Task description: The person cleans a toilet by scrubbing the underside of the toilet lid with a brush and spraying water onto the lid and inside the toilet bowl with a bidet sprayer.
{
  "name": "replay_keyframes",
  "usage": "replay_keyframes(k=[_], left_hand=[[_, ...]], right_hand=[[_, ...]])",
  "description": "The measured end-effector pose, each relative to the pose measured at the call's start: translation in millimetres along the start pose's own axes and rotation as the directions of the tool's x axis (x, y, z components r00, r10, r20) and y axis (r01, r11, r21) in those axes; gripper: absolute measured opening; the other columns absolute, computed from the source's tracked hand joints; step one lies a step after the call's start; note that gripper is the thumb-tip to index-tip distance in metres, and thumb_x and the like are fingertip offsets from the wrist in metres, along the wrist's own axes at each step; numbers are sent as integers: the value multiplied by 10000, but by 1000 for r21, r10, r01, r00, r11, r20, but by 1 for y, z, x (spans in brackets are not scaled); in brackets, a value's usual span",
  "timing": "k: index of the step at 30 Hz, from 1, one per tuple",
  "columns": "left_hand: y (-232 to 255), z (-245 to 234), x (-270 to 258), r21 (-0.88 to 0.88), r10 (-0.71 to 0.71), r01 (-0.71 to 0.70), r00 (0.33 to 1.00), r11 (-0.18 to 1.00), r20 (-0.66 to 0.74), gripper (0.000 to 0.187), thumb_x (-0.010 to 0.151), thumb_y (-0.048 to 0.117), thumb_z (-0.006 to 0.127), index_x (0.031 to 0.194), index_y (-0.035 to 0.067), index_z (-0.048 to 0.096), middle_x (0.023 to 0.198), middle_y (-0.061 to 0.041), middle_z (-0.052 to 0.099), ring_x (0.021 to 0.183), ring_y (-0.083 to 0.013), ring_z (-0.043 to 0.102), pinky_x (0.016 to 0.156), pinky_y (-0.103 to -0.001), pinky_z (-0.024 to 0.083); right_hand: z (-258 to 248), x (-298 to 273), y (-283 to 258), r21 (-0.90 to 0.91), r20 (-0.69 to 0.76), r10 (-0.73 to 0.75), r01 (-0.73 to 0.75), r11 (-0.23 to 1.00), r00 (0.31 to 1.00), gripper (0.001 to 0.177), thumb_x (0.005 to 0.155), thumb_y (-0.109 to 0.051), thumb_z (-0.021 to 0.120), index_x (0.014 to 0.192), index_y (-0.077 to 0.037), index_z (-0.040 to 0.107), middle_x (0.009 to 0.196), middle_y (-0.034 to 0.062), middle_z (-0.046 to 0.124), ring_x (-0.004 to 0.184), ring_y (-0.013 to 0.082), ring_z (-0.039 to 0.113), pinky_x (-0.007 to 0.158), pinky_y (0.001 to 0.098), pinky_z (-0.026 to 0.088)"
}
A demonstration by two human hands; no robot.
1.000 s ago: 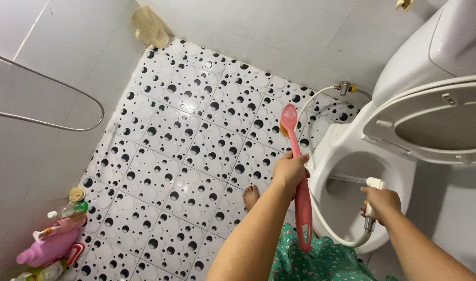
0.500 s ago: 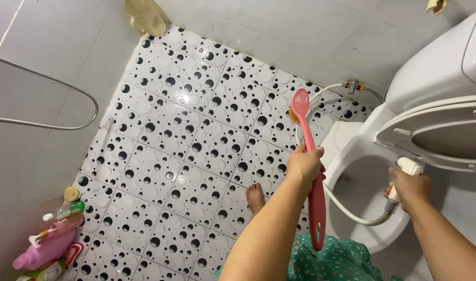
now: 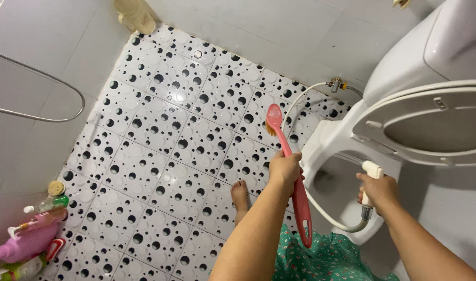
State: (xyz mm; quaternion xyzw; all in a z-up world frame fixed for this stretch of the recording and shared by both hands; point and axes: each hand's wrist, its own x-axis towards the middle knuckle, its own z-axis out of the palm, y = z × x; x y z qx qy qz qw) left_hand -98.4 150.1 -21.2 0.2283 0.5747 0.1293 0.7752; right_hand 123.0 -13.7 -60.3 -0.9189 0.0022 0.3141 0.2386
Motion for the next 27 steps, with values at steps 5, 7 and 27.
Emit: replay_keyframes(k=[5, 7, 27], left_hand=[[-40, 58, -22, -7, 32, -32, 998, 999, -54, 352, 884, 159, 678, 1209, 44, 609, 737, -64, 593, 587, -166, 571, 552, -353, 520], [-64, 83, -30, 6, 42, -42, 996, 999, -81, 352, 879, 155, 667, 1212, 54, 610, 736, -71, 600, 575, -172, 566, 544, -348, 497], [-163, 169, -69, 26, 48, -48, 999, 999, -4, 327, 949, 212, 623, 1235, 52, 632, 696, -55, 605, 594, -155, 580, 595, -347, 515]], right_hand=[[-75, 67, 62, 178, -11, 89, -86, 980, 996, 352, 950, -168, 690, 1197, 58, 582, 791, 184, 650, 591, 273, 662, 531, 415, 598], [-102, 84, 77, 264, 0, 135, -130, 956, 991, 372, 942, -160, 682, 1246, 28, 573, 827, 176, 642, 615, 274, 654, 547, 423, 598], [-117, 21, 128, -139, 336, 73, -28, 990, 939, 337, 916, -233, 721, 1035, 67, 625, 689, 145, 635, 518, 246, 635, 483, 394, 552]])
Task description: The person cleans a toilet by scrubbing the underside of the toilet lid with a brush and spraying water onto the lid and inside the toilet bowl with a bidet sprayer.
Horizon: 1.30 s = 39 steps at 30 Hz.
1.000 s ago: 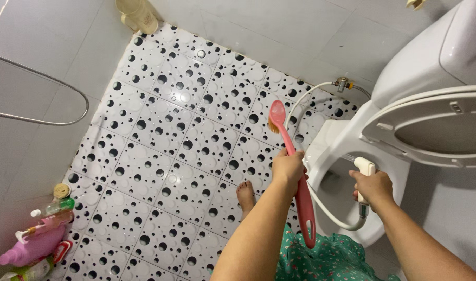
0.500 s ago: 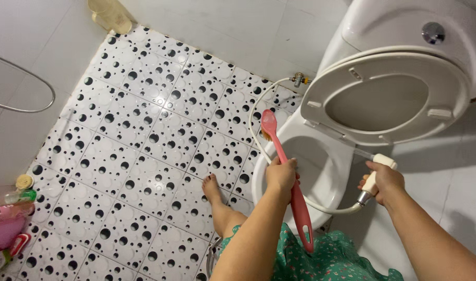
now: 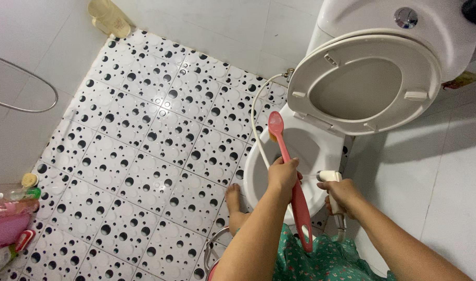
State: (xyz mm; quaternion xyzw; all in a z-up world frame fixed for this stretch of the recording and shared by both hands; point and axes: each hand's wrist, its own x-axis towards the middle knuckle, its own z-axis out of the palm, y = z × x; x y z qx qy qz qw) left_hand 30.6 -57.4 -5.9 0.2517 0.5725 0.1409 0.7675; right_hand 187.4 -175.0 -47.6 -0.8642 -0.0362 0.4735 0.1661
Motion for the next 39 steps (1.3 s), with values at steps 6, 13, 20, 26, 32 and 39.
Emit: replay_keyframes(k=[6, 13, 20, 26, 32, 39], left_hand=[[3, -20, -1, -7, -37, 37, 999, 999, 25, 342, 931, 208, 634, 1233, 47, 646, 693, -75, 615, 585, -162, 575, 589, -346, 513], [22, -67, 6, 11, 49, -49, 999, 999, -1, 336, 916, 215, 645, 1186, 18, 673, 690, -86, 617, 570, -174, 587, 547, -356, 500], [41, -109, 2, -32, 39, -40, 998, 999, -40, 308, 926, 213, 635, 1186, 49, 658, 698, -81, 612, 584, -183, 567, 559, -364, 482], [36, -122, 4, -34, 50, -51, 998, 998, -30, 329, 936, 203, 634, 1217, 35, 656, 703, -84, 615, 589, -186, 573, 579, -366, 498], [28, -124, 11, -60, -9, 7, 1000, 998, -25, 326, 948, 209, 632, 1227, 43, 659, 703, -81, 612, 574, -185, 568, 582, -372, 503], [44, -129, 4, -64, 35, -37, 999, 997, -37, 303, 947, 214, 638, 1190, 36, 669, 701, -80, 605, 567, -171, 549, 570, -344, 486]], right_hand=[[-48, 54, 46, 287, -22, 138, -125, 950, 990, 376, 954, -198, 635, 1253, -8, 509, 756, 142, 579, 515, 223, 553, 473, 404, 506], [-94, 66, 40, 383, -310, 111, 17, 924, 944, 431, 985, -128, 640, 1324, 93, 493, 842, 219, 618, 595, 266, 623, 500, 389, 541], [-50, 43, -25, 283, -422, -125, 262, 923, 898, 354, 1017, -188, 609, 1318, -4, 639, 817, 157, 662, 595, 200, 646, 512, 335, 566], [21, 33, -50, 281, -241, -166, 232, 931, 956, 297, 922, -185, 702, 1139, 0, 620, 702, 135, 622, 501, 216, 607, 435, 383, 537], [32, 49, -33, 211, -153, -146, 177, 961, 977, 285, 895, -191, 726, 1047, 23, 615, 674, 132, 597, 480, 224, 575, 423, 412, 516], [-21, 84, -15, 196, -243, -133, 182, 964, 961, 306, 970, -171, 674, 1161, 58, 603, 775, 165, 635, 571, 238, 627, 502, 395, 558]])
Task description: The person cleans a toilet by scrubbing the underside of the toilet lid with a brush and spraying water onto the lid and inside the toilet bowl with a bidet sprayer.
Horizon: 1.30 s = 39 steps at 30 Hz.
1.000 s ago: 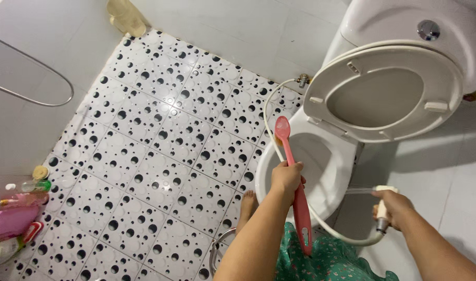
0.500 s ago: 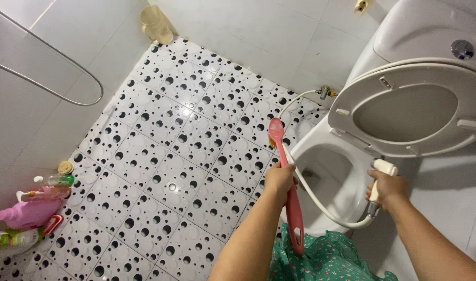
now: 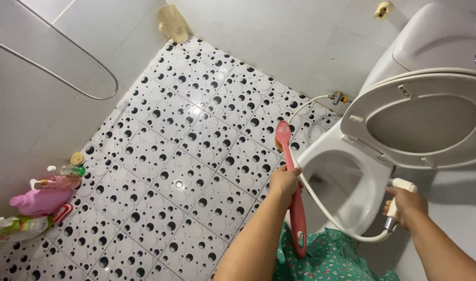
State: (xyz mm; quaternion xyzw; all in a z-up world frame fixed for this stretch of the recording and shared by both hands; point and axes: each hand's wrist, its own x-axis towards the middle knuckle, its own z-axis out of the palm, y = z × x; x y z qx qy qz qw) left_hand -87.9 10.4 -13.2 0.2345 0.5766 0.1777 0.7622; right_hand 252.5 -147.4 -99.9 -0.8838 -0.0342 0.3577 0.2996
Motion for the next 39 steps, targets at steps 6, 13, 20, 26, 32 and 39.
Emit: replay_keyframes(k=[6, 13, 20, 26, 32, 39], left_hand=[[1, 0, -4, -23, 35, -36, 999, 999, -42, 298, 941, 189, 647, 1195, 33, 655, 718, -51, 619, 586, -150, 576, 583, -335, 500], [-21, 14, 6, -54, 20, -21, 1000, 998, -19, 305, 940, 208, 632, 1181, 26, 678, 697, -76, 618, 569, -174, 567, 568, -342, 494], [-30, 39, -2, -62, 15, -21, 996, 998, -91, 336, 919, 216, 668, 1202, 35, 667, 698, -84, 621, 585, -187, 590, 572, -359, 524], [-44, 55, -3, -66, 53, -62, 990, 996, -132, 357, 899, 215, 668, 1208, 38, 686, 715, -79, 633, 593, -177, 605, 565, -356, 524], [-56, 77, 0, -62, 35, -42, 994, 997, -103, 346, 926, 224, 658, 1218, 41, 671, 721, -78, 629, 587, -179, 596, 569, -363, 531], [-54, 93, 1, -52, 67, -69, 996, 996, -51, 312, 931, 200, 669, 1147, -23, 697, 708, -76, 635, 577, -174, 595, 555, -360, 518]], right_hand=[[-18, 9, -8, 209, -187, 163, -123, 970, 969, 407, 964, -134, 654, 1261, 41, 438, 795, 198, 634, 635, 260, 687, 526, 385, 614], [15, 11, -25, 51, 134, 39, -46, 998, 990, 274, 972, -212, 653, 1088, 11, 543, 699, 118, 582, 512, 221, 588, 487, 395, 548], [36, -15, -19, -267, 279, 196, -120, 956, 940, 285, 905, -197, 701, 1006, 27, 556, 612, 116, 546, 452, 243, 527, 425, 408, 484], [-6, 24, 16, -188, 222, 197, -156, 970, 955, 271, 891, -158, 695, 1076, -2, 571, 679, 119, 568, 483, 239, 560, 445, 427, 517], [-56, 40, 11, -50, -26, 140, -141, 989, 990, 348, 915, -151, 704, 1188, 22, 576, 784, 188, 646, 558, 275, 637, 525, 439, 576], [-49, 32, -13, 73, 10, -36, 35, 997, 999, 356, 928, -182, 718, 1130, 83, 593, 746, 180, 634, 527, 269, 622, 467, 404, 543]])
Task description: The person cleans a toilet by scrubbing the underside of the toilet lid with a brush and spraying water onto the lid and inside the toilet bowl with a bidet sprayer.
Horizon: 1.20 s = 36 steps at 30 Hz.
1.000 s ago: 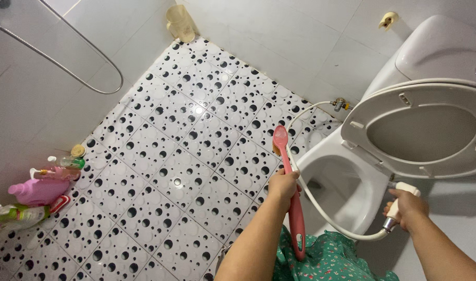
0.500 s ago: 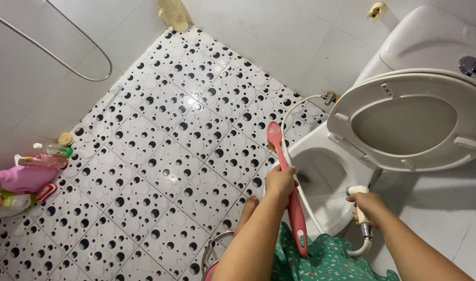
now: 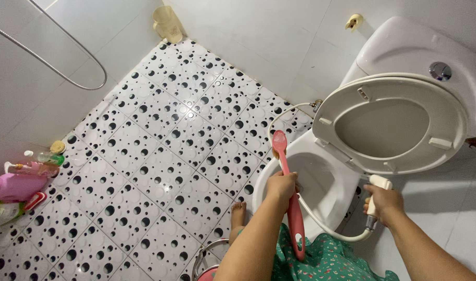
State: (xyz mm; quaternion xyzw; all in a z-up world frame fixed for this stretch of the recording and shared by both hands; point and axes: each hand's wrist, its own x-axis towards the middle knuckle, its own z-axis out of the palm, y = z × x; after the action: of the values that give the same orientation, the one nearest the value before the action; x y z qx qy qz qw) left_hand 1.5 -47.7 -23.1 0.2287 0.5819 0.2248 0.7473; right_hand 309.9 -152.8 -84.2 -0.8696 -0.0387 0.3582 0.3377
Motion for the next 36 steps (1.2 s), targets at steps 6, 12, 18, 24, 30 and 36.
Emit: replay_keyframes(k=[6, 12, 18, 24, 30, 36], left_hand=[[11, 2, 2, 57, -6, 7, 1000, 998, -1, 304, 936, 214, 651, 1164, 14, 684, 717, -79, 622, 580, -182, 589, 574, -363, 519], [22, -9, 9, 33, -10, 10, 1000, 999, 3, 334, 919, 201, 655, 1193, 13, 688, 749, -65, 626, 611, -172, 600, 588, -365, 530], [49, -31, 11, 150, -63, 58, 998, 987, 26, 335, 921, 231, 646, 1177, 18, 682, 721, -86, 627, 604, -201, 591, 580, -371, 517], [87, -64, 41, 58, -40, 37, 998, 998, 55, 303, 919, 190, 665, 1172, 23, 645, 737, -73, 620, 617, -184, 599, 589, -370, 535], [143, -103, 62, 84, 50, -57, 995, 995, 91, 299, 903, 180, 671, 1156, 20, 673, 708, -84, 611, 582, -181, 571, 559, -354, 516], [187, -149, 68, 16, 63, -64, 996, 998, 56, 309, 903, 177, 658, 1174, 31, 682, 702, -76, 592, 570, -176, 569, 528, -354, 501]], right_hand=[[38, -32, -9, -215, 188, -40, 81, 973, 981, 277, 891, -195, 732, 993, 52, 659, 659, 138, 625, 475, 225, 588, 432, 387, 520], [46, -23, 4, -250, 259, 121, -55, 967, 958, 303, 863, -196, 765, 920, 55, 606, 636, 131, 597, 445, 241, 559, 419, 394, 507], [38, -25, 5, -273, 81, 96, -70, 960, 992, 286, 855, -203, 752, 1006, 19, 651, 684, 158, 632, 507, 274, 617, 459, 422, 545], [76, -48, -26, 24, -168, -192, 199, 980, 967, 304, 917, -224, 756, 1072, 22, 667, 835, 132, 704, 656, 234, 697, 566, 371, 585], [177, -117, -131, 61, -118, -319, 328, 943, 940, 259, 867, -256, 783, 1018, -57, 712, 878, 79, 759, 760, 152, 713, 723, 350, 557], [237, -191, -214, -318, 29, -614, 589, 743, 789, 327, 825, -422, 834, 919, -117, 762, 844, 64, 745, 750, 184, 688, 712, 366, 548]])
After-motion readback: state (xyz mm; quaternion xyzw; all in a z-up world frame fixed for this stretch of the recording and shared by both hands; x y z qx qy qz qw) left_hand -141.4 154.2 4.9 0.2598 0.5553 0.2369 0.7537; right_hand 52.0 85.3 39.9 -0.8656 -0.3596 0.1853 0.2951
